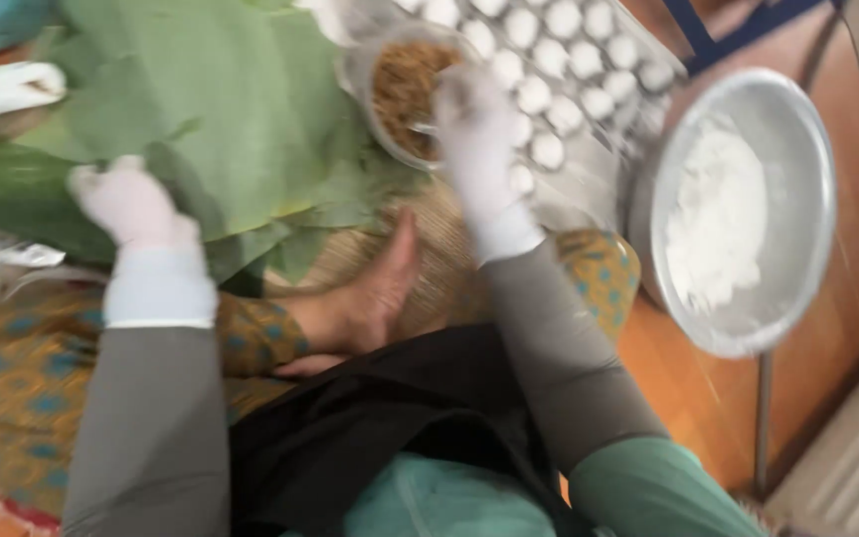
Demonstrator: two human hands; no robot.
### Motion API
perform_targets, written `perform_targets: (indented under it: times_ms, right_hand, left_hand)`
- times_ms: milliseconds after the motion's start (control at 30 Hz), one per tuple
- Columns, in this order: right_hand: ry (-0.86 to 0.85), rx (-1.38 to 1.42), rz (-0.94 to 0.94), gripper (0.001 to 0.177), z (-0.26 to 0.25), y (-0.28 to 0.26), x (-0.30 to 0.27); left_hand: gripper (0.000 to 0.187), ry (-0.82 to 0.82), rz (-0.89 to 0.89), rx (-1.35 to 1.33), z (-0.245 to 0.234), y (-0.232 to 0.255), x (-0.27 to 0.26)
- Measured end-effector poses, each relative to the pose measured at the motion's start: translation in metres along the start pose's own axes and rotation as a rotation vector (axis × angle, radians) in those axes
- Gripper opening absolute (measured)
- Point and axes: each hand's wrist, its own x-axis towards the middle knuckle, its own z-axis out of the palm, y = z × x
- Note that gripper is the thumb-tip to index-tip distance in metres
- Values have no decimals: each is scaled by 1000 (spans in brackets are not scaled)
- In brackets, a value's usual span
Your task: Wrapping dough and filling in banana leaves to make traditional cakes.
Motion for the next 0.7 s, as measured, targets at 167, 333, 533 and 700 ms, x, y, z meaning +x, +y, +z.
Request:
perform_targets:
  times_ms: [167,333,533,700]
  right_hand:
    - [-407,-294,450,17,-85,153,-8]
    - [-724,-282,616,40,-82,148,-34]
    - [-875,-742,303,21,-19,203,-73]
    - [-653,-439,505,28,-89,111,-24]
  left_hand:
    - [71,32,118,258,14,28,-32]
    - [66,-64,183,227,12,18,-36]
    - [64,-154,482,431,23,28,-73]
    - [62,-293,734,609,43,57,-127]
